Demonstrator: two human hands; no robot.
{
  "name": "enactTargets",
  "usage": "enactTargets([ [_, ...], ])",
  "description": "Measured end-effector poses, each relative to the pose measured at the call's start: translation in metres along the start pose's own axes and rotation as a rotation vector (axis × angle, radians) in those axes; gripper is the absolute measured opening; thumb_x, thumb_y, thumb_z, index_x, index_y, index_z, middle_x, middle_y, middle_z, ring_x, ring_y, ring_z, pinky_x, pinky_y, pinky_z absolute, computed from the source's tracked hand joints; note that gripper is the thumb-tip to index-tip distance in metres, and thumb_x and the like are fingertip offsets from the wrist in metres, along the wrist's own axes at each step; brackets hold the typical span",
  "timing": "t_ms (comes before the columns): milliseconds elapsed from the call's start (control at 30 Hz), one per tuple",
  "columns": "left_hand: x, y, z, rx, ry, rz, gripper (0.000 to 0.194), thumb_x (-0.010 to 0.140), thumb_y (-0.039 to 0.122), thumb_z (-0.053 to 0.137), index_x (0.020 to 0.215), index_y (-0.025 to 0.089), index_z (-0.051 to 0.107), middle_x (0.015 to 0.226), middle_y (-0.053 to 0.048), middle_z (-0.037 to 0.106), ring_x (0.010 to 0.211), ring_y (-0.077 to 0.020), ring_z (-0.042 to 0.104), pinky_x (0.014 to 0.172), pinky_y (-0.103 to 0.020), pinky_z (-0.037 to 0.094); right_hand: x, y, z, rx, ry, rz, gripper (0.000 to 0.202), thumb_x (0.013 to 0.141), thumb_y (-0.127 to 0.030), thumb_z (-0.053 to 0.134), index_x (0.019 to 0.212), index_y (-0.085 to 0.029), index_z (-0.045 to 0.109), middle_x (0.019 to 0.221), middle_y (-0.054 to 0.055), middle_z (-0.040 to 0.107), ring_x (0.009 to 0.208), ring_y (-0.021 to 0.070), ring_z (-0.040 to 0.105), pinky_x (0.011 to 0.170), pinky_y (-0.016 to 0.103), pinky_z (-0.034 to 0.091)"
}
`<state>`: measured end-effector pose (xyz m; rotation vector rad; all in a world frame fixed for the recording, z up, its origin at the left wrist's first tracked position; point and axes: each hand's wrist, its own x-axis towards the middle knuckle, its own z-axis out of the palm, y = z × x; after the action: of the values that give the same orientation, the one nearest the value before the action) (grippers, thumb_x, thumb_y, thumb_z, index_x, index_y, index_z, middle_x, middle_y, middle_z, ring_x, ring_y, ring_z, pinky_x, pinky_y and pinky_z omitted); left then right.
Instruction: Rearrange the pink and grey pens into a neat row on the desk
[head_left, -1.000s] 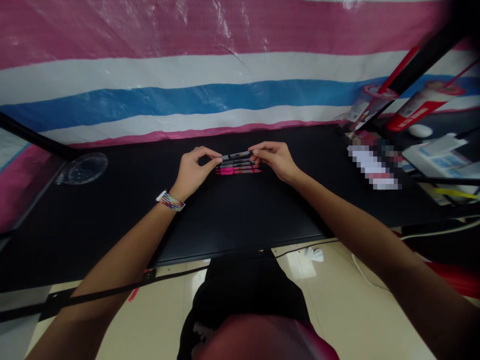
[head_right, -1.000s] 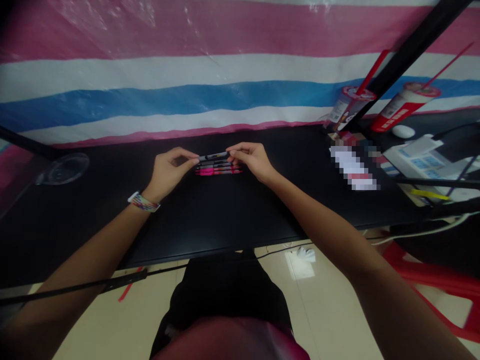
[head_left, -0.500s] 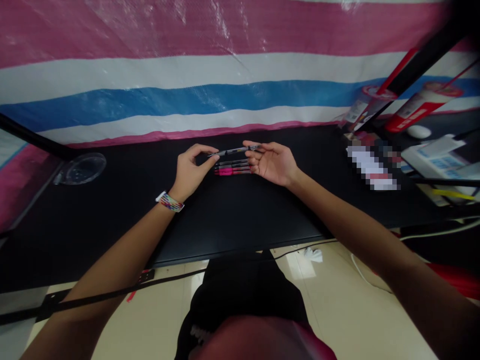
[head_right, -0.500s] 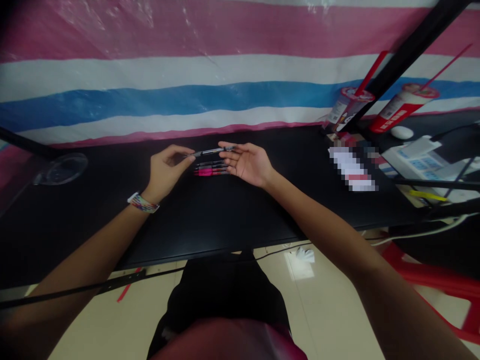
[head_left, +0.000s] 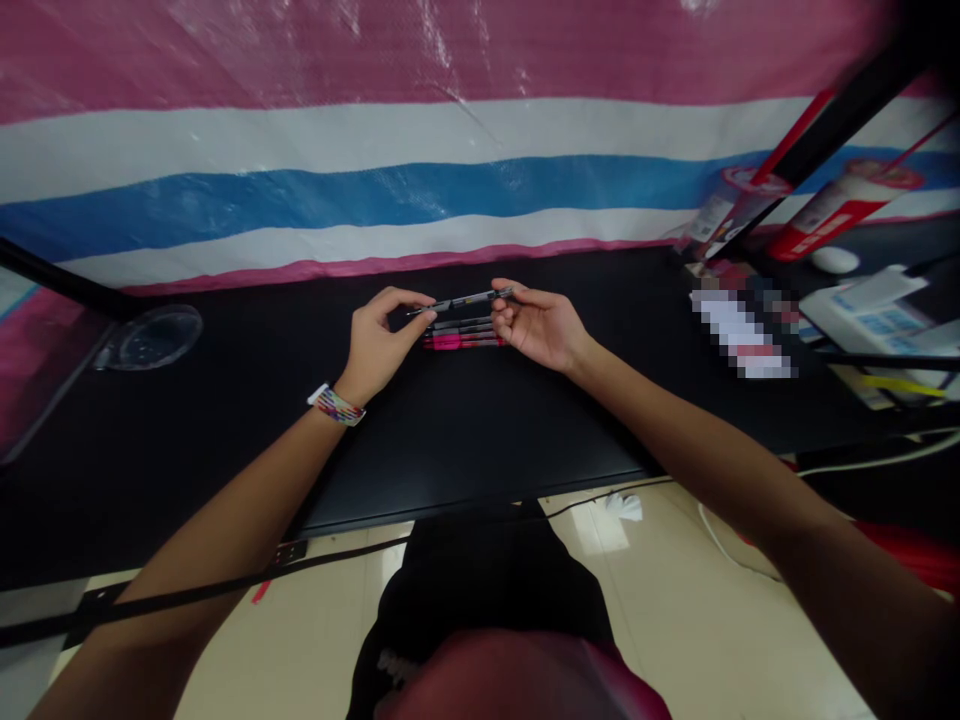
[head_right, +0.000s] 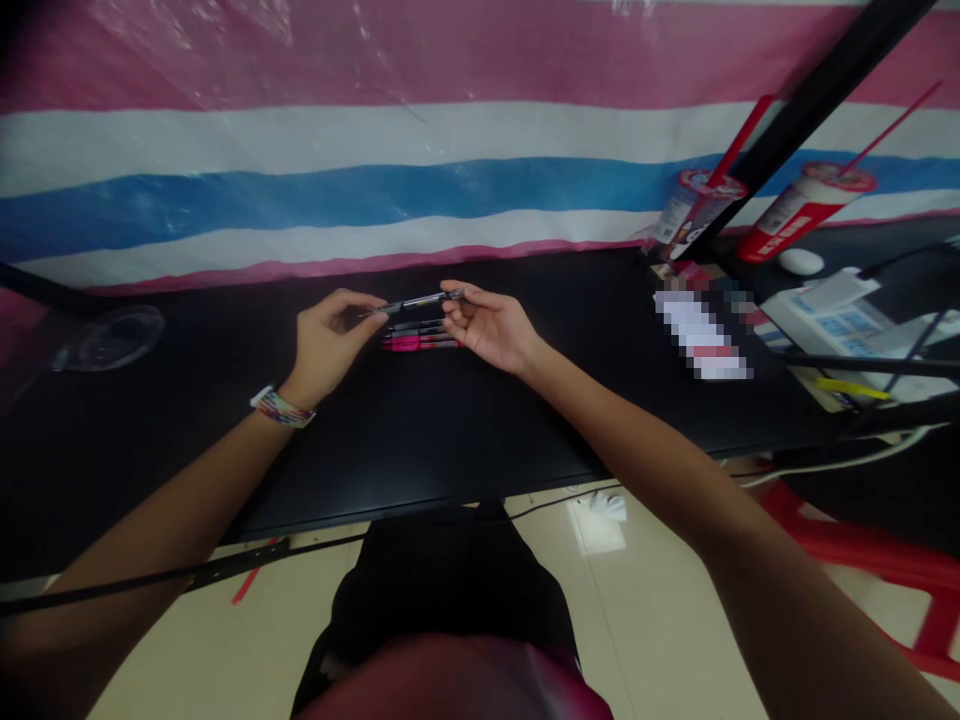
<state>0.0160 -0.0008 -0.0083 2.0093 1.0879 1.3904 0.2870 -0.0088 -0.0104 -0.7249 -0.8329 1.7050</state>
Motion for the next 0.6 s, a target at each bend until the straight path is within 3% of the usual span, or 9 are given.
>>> enactTargets([
  [200, 0.0001, 0.0026, 0.0005, 0.038, 0.020, 0.006, 0.015, 0.098, 0.040, 0.086, 0.106, 0.027, 0.086, 0.107, -0.005, 0.085, 0.102, -0.0245, 0.078, 0.102, -0.043, 0.061, -0.0011, -0.0004, -0.0003, -0.138, -0.033, -0.076, 0.038, 0.099, -0.051, 0.071, 0.124, -0.023, 0.078, 0.101, 0.008, 0.078, 0.098, 0.0231, 0.073, 0.095, 0.042, 0.065],
  [367, 0.0004, 0.0005, 0.0016, 0.017, 0.027, 0.018, 0.014, 0.097, 0.037, 0.086, 0.106, 0.027, 0.086, 0.106, -0.005, 0.084, 0.102, -0.0241, 0.077, 0.100, -0.042, 0.061, 0.0003, 0.0025, 0.0006, -0.049, 0.000, -0.038, 0.026, 0.091, -0.036, 0.076, 0.114, -0.023, 0.077, 0.092, 0.005, 0.074, 0.089, 0.0194, 0.071, 0.105, 0.041, 0.064],
  [600, 0.0005, 0.0005, 0.0019, 0.024, 0.028, 0.013, 0.015, 0.097, 0.038, 0.086, 0.106, 0.026, 0.085, 0.107, -0.005, 0.084, 0.102, -0.0245, 0.076, 0.101, -0.043, 0.061, -0.0024, 0.0014, 0.0031, -0.009, -0.002, -0.045, 0.025, 0.091, -0.036, 0.077, 0.113, -0.024, 0.077, 0.089, 0.004, 0.075, 0.087, 0.0198, 0.070, 0.113, 0.045, 0.063],
])
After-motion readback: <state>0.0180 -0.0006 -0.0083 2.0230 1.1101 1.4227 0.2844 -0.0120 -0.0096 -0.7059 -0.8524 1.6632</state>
